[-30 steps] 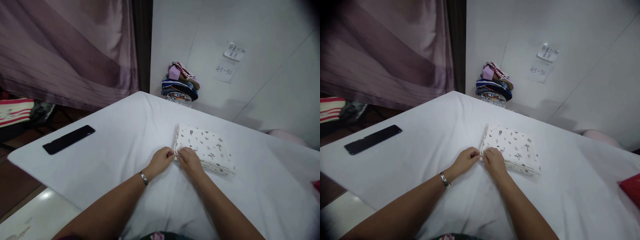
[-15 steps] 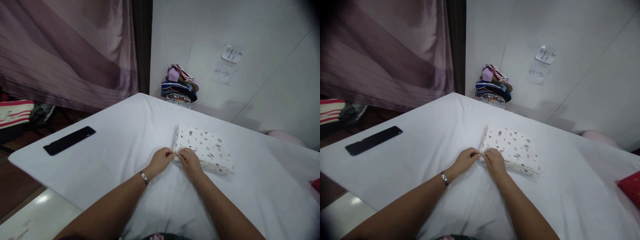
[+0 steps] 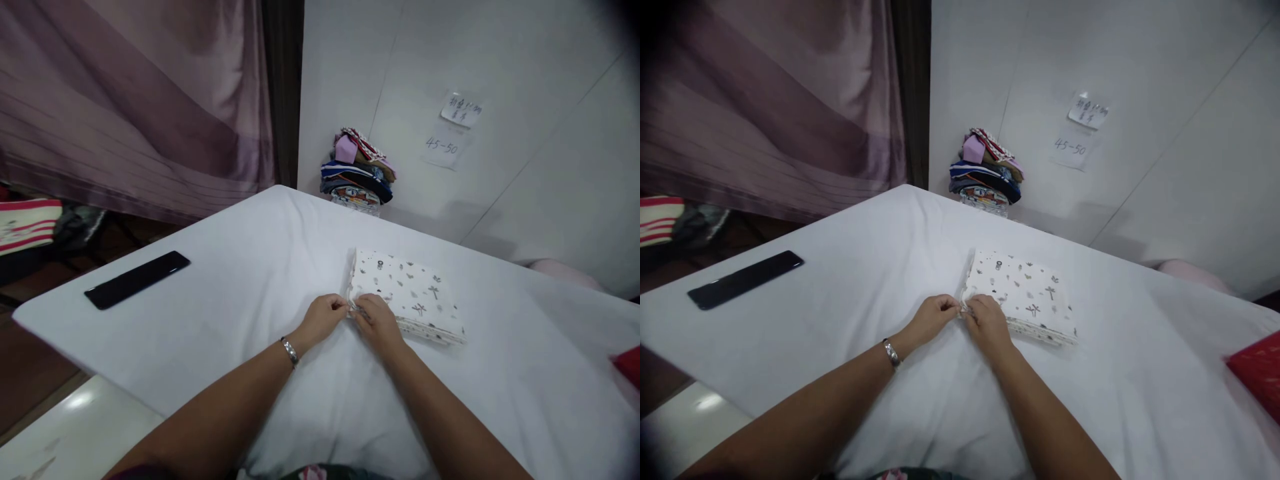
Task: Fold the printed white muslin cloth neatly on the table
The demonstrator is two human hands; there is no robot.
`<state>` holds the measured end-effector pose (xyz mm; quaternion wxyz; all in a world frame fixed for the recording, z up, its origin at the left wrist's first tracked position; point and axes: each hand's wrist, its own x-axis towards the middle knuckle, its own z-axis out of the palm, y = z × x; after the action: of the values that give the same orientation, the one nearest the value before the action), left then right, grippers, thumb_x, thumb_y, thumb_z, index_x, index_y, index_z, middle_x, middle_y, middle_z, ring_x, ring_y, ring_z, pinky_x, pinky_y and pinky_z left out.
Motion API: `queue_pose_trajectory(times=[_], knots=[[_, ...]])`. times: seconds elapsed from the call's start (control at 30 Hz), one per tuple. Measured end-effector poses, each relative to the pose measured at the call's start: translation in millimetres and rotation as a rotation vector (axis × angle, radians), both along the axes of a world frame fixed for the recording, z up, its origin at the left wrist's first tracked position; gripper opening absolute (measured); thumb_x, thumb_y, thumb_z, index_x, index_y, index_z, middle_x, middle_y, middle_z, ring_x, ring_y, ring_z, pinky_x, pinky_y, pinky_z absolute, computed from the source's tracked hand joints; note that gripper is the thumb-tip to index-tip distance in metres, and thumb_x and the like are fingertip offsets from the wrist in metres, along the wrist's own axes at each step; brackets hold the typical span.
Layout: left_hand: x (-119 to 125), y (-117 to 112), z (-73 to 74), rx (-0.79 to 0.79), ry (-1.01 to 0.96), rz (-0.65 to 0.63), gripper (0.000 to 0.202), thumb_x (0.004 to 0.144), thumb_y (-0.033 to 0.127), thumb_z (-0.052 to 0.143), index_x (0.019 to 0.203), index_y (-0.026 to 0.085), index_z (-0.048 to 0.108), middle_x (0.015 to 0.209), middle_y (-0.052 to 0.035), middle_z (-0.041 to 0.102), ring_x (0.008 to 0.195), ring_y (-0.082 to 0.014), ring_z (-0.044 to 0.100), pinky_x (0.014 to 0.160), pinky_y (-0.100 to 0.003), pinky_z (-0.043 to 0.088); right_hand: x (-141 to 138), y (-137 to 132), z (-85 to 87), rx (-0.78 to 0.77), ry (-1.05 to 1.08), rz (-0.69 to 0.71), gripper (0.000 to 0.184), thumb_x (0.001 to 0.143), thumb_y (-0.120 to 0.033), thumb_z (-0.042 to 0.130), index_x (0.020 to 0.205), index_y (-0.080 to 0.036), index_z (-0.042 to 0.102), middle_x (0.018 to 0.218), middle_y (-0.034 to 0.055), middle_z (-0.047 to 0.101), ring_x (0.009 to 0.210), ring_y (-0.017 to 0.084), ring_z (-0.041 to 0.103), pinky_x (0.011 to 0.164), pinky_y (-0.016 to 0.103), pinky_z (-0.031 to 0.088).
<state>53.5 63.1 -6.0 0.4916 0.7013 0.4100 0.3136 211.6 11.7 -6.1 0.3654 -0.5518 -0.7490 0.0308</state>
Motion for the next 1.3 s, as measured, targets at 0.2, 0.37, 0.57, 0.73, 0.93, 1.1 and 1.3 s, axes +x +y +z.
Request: queue_pose_trajectory(times=[0.2, 0.37, 0.57, 0.73, 0.93, 1.1, 1.3], knots=[[-2.3, 2.8, 2.6, 0.027, 0.003, -0.043, 0.022, 0.075, 0.031, 0.048, 0.076, 0.018, 0.066, 0.076, 0.0002, 0.067, 0.074, -0.0148, 0.058, 0.068, -0.024, 0.044, -4.1, 1.8, 1.1, -0.061, 0.073, -0.072, 0.009, 0.083, -0.026, 0.052, 0.082, -0.021, 0.06, 0.081, 0.0046, 0.059, 0.079, 0.019, 0.052, 0.073, 0.031, 0.042], [-7.4, 4.8, 8.8, 0.09, 0.084, 0.014, 0.019, 0.073, 0.031, 0.049, 0.074, 0.018, 0.063, 0.074, 0.0008, 0.065, 0.069, -0.0133, 0.056, 0.063, -0.023, 0.042, -2.0, 0.7, 2.9, -0.031, 0.13, -0.058, 0.014, 0.087, -0.026, 0.046, 0.08, -0.02, 0.058, 0.08, 0.0044, 0.058, 0.079, 0.018, 0.052, 0.072, 0.03, 0.042], [-11.6, 3.7, 16.9, 0.174, 0.32, -0.019, 0.019, 0.072, 0.036, 0.053, 0.07, 0.019, 0.062, 0.07, 0.0013, 0.063, 0.063, -0.013, 0.054, 0.057, -0.023, 0.037, 0.7, -3.1, 4.5, -0.018, -0.009, 0.005, 0.016, 0.088, -0.024, 0.043, 0.086, -0.02, 0.058, 0.086, 0.007, 0.059, 0.084, 0.019, 0.052, 0.075, 0.033, 0.042], [-11.2, 2.7, 17.3, 0.187, 0.37, -0.066, 0.025, 0.073, 0.041, 0.051, 0.067, 0.019, 0.061, 0.067, 0.0015, 0.062, 0.062, -0.013, 0.052, 0.054, -0.023, 0.034, -0.5, -3.6, 4.1, 0.008, -0.051, 0.013, 0.016, 0.088, -0.024, 0.042, 0.089, -0.019, 0.057, 0.087, 0.008, 0.059, 0.085, 0.02, 0.052, 0.075, 0.034, 0.043], [-10.4, 4.3, 10.1, 0.139, 0.255, -0.051, 0.021, 0.074, 0.036, 0.05, 0.07, 0.019, 0.063, 0.067, 0.0025, 0.062, 0.064, -0.0124, 0.053, 0.055, -0.022, 0.036, -0.1, -5.8, 5.6, 0.027, -0.033, 0.015, 0.016, 0.089, -0.023, 0.041, 0.089, -0.02, 0.056, 0.088, 0.008, 0.059, 0.085, 0.02, 0.052, 0.075, 0.034, 0.043], [-9.6, 5.9, 5.6, 0.137, 0.24, -0.038, 0.02, 0.073, 0.031, 0.048, 0.07, 0.019, 0.063, 0.067, 0.0024, 0.062, 0.064, -0.0125, 0.053, 0.057, -0.022, 0.037, -1.0, -4.7, 4.7, -0.003, -0.127, 0.037, 0.013, 0.087, -0.023, 0.044, 0.089, -0.019, 0.057, 0.088, 0.0081, 0.059, 0.085, 0.021, 0.053, 0.074, 0.035, 0.043], [-8.6, 7.3, 5.5, 0.067, 0.176, -0.057, 0.022, 0.072, 0.029, 0.046, 0.073, 0.017, 0.065, 0.071, 0.001, 0.065, 0.067, -0.0135, 0.056, 0.061, -0.023, 0.041, -1.3, -5.2, 1.9, -0.032, -0.148, 0.003, 0.016, 0.081, -0.029, 0.056, 0.094, -0.02, 0.057, 0.094, 0.0081, 0.06, 0.091, 0.022, 0.052, 0.077, 0.035, 0.043]])
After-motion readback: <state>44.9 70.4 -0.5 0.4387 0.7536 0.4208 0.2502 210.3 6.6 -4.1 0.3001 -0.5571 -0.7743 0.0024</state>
